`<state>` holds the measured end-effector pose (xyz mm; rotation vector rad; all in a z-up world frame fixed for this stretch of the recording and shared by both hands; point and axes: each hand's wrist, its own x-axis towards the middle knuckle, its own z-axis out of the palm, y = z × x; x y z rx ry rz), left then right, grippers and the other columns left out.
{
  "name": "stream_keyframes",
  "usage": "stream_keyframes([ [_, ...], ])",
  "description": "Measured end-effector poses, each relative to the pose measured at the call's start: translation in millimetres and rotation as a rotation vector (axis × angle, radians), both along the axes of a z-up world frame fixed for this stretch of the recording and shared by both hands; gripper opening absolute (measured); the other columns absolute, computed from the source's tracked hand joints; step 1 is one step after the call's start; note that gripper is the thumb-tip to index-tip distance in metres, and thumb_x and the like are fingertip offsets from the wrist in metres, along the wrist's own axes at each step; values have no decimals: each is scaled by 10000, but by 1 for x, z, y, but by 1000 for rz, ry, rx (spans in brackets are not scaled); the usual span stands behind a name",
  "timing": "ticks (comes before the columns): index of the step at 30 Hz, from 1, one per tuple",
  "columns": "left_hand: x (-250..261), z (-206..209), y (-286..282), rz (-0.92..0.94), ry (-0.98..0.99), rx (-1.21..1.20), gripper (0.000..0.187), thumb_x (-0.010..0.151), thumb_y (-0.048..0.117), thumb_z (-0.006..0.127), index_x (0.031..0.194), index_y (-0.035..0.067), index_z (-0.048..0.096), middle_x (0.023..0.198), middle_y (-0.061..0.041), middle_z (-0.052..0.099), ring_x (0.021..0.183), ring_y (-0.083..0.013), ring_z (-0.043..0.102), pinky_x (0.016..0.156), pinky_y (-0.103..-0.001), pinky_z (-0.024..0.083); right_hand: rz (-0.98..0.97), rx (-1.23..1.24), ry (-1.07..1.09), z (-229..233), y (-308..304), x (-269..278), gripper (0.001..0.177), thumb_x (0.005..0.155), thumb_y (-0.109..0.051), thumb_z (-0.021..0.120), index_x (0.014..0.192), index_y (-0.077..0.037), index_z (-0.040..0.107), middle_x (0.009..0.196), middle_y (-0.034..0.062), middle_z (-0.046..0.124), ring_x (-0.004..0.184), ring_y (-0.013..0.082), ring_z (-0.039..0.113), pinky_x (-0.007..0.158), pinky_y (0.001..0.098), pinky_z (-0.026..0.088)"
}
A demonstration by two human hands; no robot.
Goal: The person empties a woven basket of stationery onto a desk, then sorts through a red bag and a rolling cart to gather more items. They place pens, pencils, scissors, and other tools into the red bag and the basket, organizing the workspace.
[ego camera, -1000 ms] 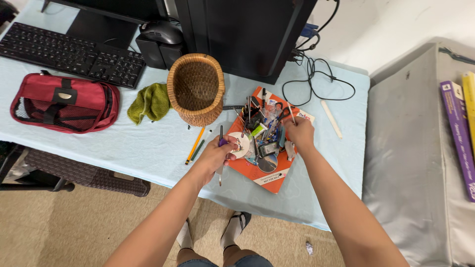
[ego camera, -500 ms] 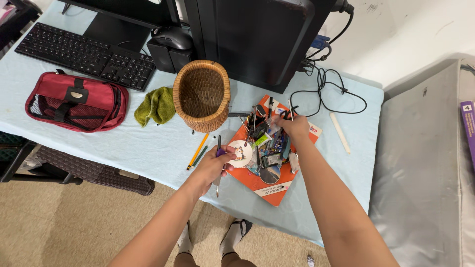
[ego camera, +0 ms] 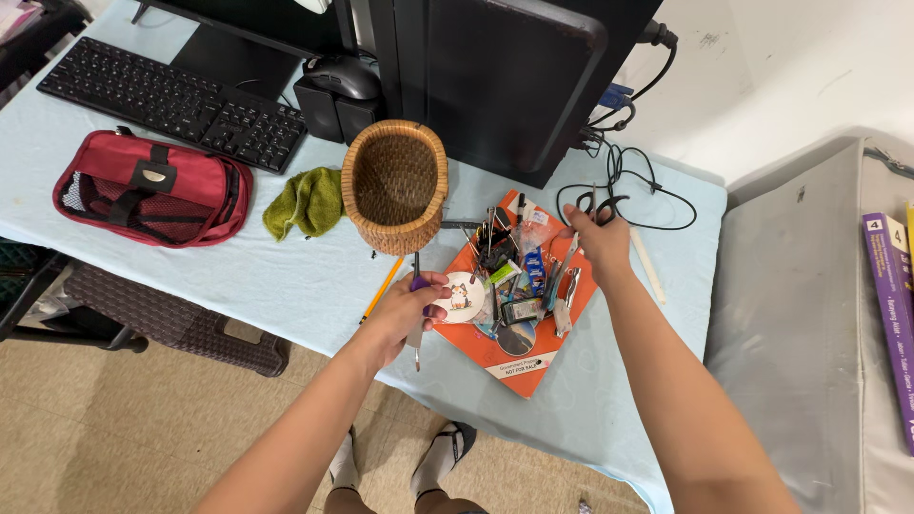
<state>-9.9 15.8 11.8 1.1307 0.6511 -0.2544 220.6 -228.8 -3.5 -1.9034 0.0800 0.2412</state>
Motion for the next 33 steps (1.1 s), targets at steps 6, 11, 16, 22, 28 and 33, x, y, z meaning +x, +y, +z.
stream_keyframes([
  [6, -2, 6, -1, 11, 5, -15, 249, 954, 130, 556, 1190, 74, 612, 1091, -41, 708, 760, -122, 617, 618, -276, 480, 2, 45, -100, 28, 6, -2, 271, 861, -243, 761, 956, -56, 589, 726, 46, 679, 597, 106, 637, 536, 247, 457],
  [11, -3, 2, 1, 17, -12, -46, 273, 953, 121, 560, 1216, 71, 615, 1090, -53, 706, 772, -131, 619, 619, -278, 480, 50, 91, 170, 31, -5, 9, 249, 965, -236, 690, 1044, 0, 683, 733, 53, 620, 602, 125, 557, 538, 273, 440],
  [16, 3, -1, -3, -3, -13, -49, 278, 957, 135, 559, 1222, 78, 618, 1091, -50, 708, 791, -127, 624, 622, -271, 479, -62, 180, 310, 23, -20, 10, 123, 947, -110, 607, 1022, -28, 661, 712, 18, 601, 578, 129, 597, 526, 285, 480],
  [22, 10, 4, -10, -22, 12, -41, 276, 958, 154, 560, 1219, 89, 621, 1091, -35, 710, 810, -117, 629, 629, -265, 476, -171, 155, 298, -6, -55, 16, 104, 891, -66, 696, 963, -2, 737, 682, 4, 517, 542, 88, 402, 471, 269, 292],
  [28, 10, 2, -12, -16, 1, -38, 247, 952, 139, 579, 1189, 77, 612, 1066, -45, 702, 792, -121, 615, 624, -266, 475, 65, -299, 202, -35, -54, 10, 276, 842, -232, 816, 868, 22, 709, 698, 82, 550, 516, 150, 418, 443, 330, 313],
  [33, 6, 3, -12, 9, 29, -28, 235, 945, 119, 588, 1173, 63, 613, 1037, -48, 701, 759, -132, 599, 610, -273, 471, 262, -461, 102, -61, -48, 1, 371, 685, -258, 923, 848, -4, 707, 741, 27, 663, 623, 106, 556, 548, 300, 449],
])
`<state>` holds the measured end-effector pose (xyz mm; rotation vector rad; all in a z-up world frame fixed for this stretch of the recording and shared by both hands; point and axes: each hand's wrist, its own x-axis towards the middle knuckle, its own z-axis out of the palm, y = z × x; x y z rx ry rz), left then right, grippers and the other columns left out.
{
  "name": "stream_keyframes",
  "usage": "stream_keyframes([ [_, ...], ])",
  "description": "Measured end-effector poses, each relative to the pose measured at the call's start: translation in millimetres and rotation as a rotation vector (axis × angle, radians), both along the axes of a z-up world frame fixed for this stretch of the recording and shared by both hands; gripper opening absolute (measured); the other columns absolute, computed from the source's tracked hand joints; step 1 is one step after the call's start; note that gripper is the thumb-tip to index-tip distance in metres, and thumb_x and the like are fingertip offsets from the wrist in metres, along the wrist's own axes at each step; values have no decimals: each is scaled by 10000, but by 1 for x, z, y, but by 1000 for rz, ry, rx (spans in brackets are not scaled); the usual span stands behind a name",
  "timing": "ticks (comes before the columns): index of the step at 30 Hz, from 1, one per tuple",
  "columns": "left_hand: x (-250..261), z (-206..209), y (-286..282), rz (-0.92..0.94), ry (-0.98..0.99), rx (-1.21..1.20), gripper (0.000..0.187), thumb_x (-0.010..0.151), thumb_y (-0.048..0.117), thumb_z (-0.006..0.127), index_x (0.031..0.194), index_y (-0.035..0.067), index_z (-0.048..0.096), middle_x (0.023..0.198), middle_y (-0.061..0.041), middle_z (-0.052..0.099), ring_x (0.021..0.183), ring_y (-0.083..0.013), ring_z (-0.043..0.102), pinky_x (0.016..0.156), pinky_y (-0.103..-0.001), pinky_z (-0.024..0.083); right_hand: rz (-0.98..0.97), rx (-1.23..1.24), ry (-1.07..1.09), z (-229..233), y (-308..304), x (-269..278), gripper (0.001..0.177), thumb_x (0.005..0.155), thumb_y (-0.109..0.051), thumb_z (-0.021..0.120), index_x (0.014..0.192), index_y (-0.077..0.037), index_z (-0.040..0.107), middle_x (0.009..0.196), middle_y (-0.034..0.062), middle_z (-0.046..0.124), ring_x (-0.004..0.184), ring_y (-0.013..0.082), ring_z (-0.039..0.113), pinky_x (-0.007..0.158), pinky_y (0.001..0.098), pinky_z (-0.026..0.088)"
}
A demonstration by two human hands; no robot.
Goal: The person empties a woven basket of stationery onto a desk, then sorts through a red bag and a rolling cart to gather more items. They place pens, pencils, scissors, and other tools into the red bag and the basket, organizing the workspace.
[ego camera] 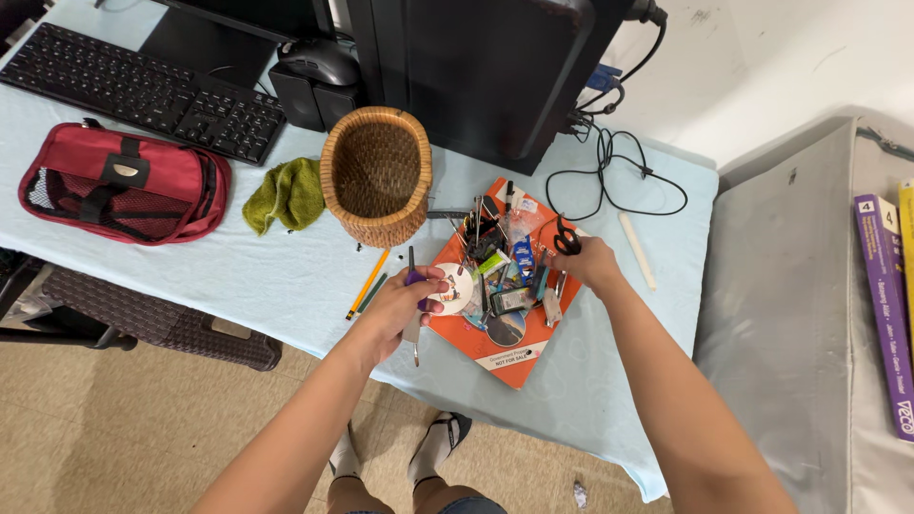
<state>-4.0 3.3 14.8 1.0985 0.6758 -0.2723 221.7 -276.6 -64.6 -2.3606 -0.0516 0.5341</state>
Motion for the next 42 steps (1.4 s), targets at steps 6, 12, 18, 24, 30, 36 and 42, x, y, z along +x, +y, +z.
stream_keyframes([
  [6, 5, -7, -8, -18, -5, -16, 223, 946, 119, 588, 1160, 61, 611, 1030, -47, 696, 766, -131, 614, 591, -277, 457, -89, -10, -15, 7, -17, -1, 307, 763, -294, 851, 868, -26, 745, 766, 51, 674, 673, 149, 572, 591, 364, 465],
  [12, 14, -13, -23, -57, 6, -22, 225, 945, 129, 574, 1161, 94, 628, 1029, -28, 705, 762, -126, 620, 600, -277, 470, -83, -162, -89, 20, -16, -21, 360, 798, -346, 840, 896, -10, 756, 764, 126, 711, 671, 240, 651, 623, 398, 495],
  [18, 14, -8, -28, -80, 26, 13, 226, 953, 141, 566, 1168, 102, 623, 1048, -23, 704, 763, -118, 625, 610, -267, 467, -6, -208, -141, 5, 30, -17, 399, 753, -425, 809, 860, -43, 775, 755, 137, 738, 724, 282, 724, 681, 412, 537],
  [24, -2, -5, -14, -26, 18, 10, 244, 943, 123, 578, 1176, 62, 614, 1052, -55, 706, 742, -125, 611, 611, -282, 469, 8, -319, -123, -20, 55, 19, 443, 694, -398, 830, 833, 19, 781, 756, 172, 713, 714, 312, 716, 658, 418, 544],
  [30, -14, -7, 1, -36, 48, 25, 257, 936, 125, 592, 1185, 66, 619, 1047, -58, 697, 746, -121, 602, 627, -281, 471, -279, 141, -120, -14, 33, 19, 360, 753, -314, 816, 803, 33, 733, 685, 71, 660, 598, 166, 586, 542, 364, 463],
  [36, -5, -15, -6, -163, 39, 17, 236, 951, 159, 585, 1172, 92, 629, 1076, -31, 711, 797, -121, 639, 647, -274, 485, -343, 346, 73, 61, -2, -33, 259, 790, -258, 818, 790, -24, 705, 635, -18, 510, 522, 88, 390, 463, 302, 309],
  [42, 1, -38, -11, -313, -79, -102, 214, 963, 110, 591, 1170, 70, 629, 1053, -85, 703, 845, -184, 676, 660, -316, 542, -348, 206, 146, 84, -51, -128, 282, 754, -264, 838, 818, -10, 732, 642, -16, 550, 558, 114, 395, 482, 316, 296],
])
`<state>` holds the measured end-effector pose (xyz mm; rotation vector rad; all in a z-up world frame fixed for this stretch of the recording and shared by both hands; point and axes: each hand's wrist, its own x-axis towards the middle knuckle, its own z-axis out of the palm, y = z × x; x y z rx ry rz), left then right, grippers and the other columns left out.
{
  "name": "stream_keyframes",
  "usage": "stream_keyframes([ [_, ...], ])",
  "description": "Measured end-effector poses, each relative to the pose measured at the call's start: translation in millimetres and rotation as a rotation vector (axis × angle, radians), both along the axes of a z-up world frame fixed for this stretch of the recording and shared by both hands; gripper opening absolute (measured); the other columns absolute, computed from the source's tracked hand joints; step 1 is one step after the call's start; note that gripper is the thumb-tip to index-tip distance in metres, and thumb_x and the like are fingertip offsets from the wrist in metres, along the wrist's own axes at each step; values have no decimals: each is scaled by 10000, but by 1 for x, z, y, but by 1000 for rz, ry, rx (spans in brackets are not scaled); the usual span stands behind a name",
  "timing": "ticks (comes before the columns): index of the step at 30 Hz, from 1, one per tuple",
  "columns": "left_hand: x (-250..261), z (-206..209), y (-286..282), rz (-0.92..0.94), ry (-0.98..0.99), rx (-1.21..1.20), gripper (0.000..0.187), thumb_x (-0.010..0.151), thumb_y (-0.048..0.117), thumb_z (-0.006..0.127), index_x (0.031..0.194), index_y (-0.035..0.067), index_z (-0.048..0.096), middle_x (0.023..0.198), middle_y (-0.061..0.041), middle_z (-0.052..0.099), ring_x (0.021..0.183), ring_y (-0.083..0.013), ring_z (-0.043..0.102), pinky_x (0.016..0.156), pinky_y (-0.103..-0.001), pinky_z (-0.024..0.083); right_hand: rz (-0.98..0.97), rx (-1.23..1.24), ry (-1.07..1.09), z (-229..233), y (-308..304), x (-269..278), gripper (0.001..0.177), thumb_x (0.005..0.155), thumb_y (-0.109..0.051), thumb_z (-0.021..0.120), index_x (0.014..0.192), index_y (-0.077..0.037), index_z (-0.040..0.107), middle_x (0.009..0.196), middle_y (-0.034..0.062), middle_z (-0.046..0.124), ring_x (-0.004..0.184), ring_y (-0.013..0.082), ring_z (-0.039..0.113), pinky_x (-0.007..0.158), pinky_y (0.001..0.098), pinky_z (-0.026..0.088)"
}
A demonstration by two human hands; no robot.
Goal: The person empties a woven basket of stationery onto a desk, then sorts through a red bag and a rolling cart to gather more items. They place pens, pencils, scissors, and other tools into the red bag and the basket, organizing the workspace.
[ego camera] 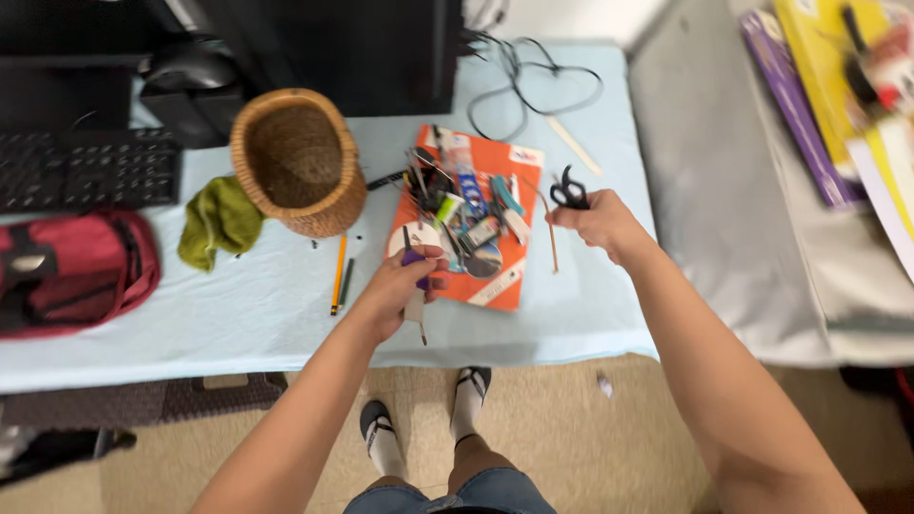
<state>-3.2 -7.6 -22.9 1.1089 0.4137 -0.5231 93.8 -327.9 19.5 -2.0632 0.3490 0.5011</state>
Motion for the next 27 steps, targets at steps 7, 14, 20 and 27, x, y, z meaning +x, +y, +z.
stream_keyframes([
  [7, -13, -9, 9, -167, 48, 8, 199, 962, 98, 597, 1158, 83, 627, 1097, -80, 681, 878, -207, 692, 701, -322, 573, 237, -364, 103, -17, -68, -114, 332, 677, -302, 879, 788, -6, 778, 609, 57, 643, 590, 162, 548, 560, 345, 430],
  [14, -28, -2, 7, -246, 66, -2, 173, 969, 93, 589, 1142, 88, 601, 1088, -89, 668, 887, -210, 695, 703, -315, 570, 115, -443, 237, -8, -66, -170, 381, 713, -382, 876, 775, -18, 782, 631, 77, 660, 620, 206, 595, 638, 347, 445],
  [20, -28, 14, 17, -226, 41, 10, 210, 975, 91, 582, 1180, 57, 611, 1111, -87, 683, 907, -215, 706, 746, -325, 588, -36, -328, 45, 6, -22, -142, 400, 840, -368, 815, 809, 20, 722, 686, 69, 599, 598, 172, 501, 574, 340, 404],
  [27, -23, 32, 40, -93, 21, -99, 385, 949, 91, 610, 1329, 31, 591, 1272, -129, 700, 1057, -258, 734, 871, -343, 609, -20, 19, 111, 22, 27, -77, 283, 926, -298, 694, 938, -17, 727, 712, 36, 605, 546, 131, 491, 485, 301, 373],
])
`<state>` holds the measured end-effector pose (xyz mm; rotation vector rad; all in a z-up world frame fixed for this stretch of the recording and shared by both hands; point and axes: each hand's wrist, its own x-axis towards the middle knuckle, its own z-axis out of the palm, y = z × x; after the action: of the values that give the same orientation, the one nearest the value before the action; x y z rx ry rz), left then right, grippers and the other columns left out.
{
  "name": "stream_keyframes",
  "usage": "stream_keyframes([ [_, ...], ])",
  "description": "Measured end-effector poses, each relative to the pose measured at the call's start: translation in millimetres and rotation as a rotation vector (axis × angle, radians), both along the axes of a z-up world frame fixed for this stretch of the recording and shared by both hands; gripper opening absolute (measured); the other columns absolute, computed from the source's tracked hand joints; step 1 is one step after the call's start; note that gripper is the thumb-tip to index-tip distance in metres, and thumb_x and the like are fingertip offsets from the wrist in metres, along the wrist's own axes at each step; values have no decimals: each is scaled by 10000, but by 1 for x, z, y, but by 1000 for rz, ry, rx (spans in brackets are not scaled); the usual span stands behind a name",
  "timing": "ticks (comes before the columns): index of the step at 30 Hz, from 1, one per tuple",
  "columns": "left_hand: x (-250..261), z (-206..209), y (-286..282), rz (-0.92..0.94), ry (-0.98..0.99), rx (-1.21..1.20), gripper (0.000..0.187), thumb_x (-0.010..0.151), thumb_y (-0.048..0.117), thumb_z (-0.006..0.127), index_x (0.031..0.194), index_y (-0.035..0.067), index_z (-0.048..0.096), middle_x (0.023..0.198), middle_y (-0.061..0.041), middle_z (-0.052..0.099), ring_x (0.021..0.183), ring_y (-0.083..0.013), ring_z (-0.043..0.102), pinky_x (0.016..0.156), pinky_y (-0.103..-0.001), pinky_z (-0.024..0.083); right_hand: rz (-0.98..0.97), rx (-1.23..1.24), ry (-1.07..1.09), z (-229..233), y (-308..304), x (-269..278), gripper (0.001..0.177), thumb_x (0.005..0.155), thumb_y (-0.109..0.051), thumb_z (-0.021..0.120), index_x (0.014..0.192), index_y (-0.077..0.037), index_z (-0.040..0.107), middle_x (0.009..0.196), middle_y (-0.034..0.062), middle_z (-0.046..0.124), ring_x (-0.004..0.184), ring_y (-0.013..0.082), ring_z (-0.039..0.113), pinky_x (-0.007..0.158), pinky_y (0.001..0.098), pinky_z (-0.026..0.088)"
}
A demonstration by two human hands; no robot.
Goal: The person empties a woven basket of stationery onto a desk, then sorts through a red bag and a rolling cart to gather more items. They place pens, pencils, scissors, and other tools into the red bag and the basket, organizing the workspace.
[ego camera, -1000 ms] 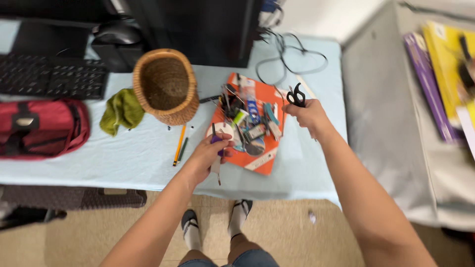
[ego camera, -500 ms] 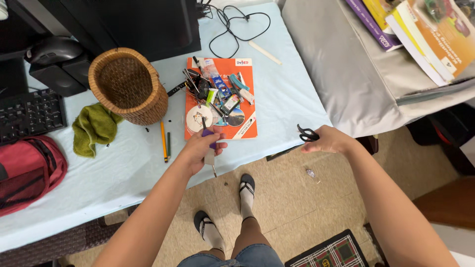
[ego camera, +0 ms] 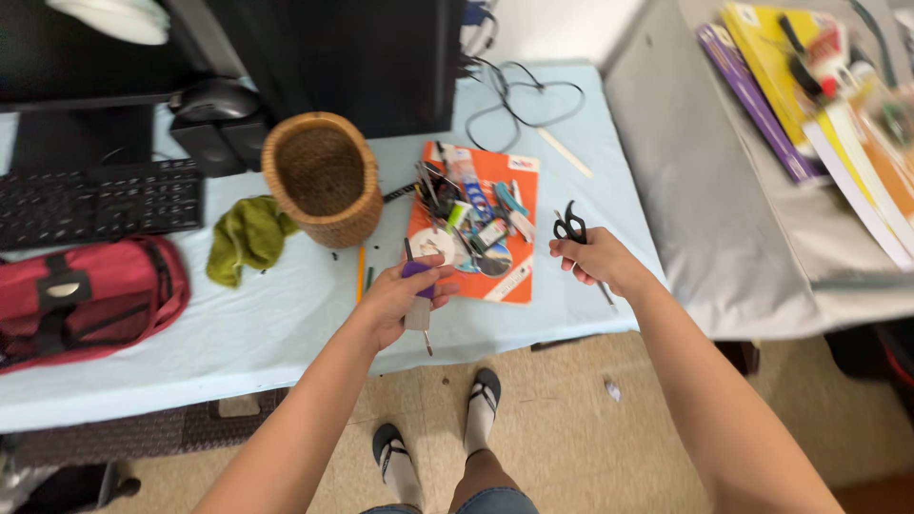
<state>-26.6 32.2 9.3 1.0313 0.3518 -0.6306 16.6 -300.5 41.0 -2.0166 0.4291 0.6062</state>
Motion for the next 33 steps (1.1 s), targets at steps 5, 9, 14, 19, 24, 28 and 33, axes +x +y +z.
stream_keyframes([
  [5, 3, 10, 10, 97, -10, 65, 405, 958, 122, 648, 1349, 25, 605, 1266, -111, 716, 1092, -227, 722, 896, -327, 591, 23, 27, -37, -12, 7, 54, 193, 910, -199, 664, 947, -24, 735, 725, 30, 643, 547, 110, 539, 494, 289, 436],
  [9, 9, 9, 9, 181, -13, 46, 399, 962, 136, 606, 1349, 43, 604, 1246, -114, 726, 1090, -228, 728, 894, -338, 587, 29, 17, -42, -28, 1, 90, 177, 913, -188, 680, 949, -21, 722, 702, 44, 622, 533, 115, 510, 488, 298, 397],
  [14, 13, 8, -1, 281, 19, 32, 389, 984, 152, 584, 1353, 29, 605, 1256, -124, 713, 1109, -245, 714, 907, -343, 587, 45, -172, -109, -56, 2, 130, 237, 864, -256, 741, 894, -21, 734, 707, 46, 645, 545, 124, 467, 476, 314, 371],
  [19, 15, 7, -8, 332, 53, 55, 385, 986, 145, 566, 1353, 32, 595, 1282, -124, 710, 1141, -251, 711, 910, -346, 585, 125, -369, -142, -86, 16, 160, 365, 761, -333, 861, 801, 11, 745, 742, 79, 704, 612, 150, 608, 546, 341, 479],
  [24, 17, -3, -16, 359, 87, 72, 383, 984, 138, 563, 1350, 27, 589, 1291, -131, 701, 1147, -258, 708, 908, -358, 580, 163, -280, -184, -104, 21, 176, 332, 738, -306, 851, 806, 0, 743, 748, 62, 719, 626, 127, 650, 568, 324, 515],
  [28, 23, -7, -24, 347, 91, 59, 387, 984, 137, 573, 1356, 32, 586, 1295, -131, 706, 1135, -253, 712, 910, -341, 584, 92, -170, -117, -103, 15, 184, 288, 827, -280, 751, 799, 3, 701, 676, 38, 620, 525, 130, 467, 472, 352, 376],
  [33, 36, -4, -39, 339, 92, 63, 388, 972, 136, 587, 1348, 39, 589, 1283, -136, 699, 1092, -261, 731, 901, -340, 608, 105, 61, -152, -86, -13, 184, 238, 889, -255, 728, 801, -44, 666, 598, -32, 443, 489, 73, 328, 439, 303, 244],
])
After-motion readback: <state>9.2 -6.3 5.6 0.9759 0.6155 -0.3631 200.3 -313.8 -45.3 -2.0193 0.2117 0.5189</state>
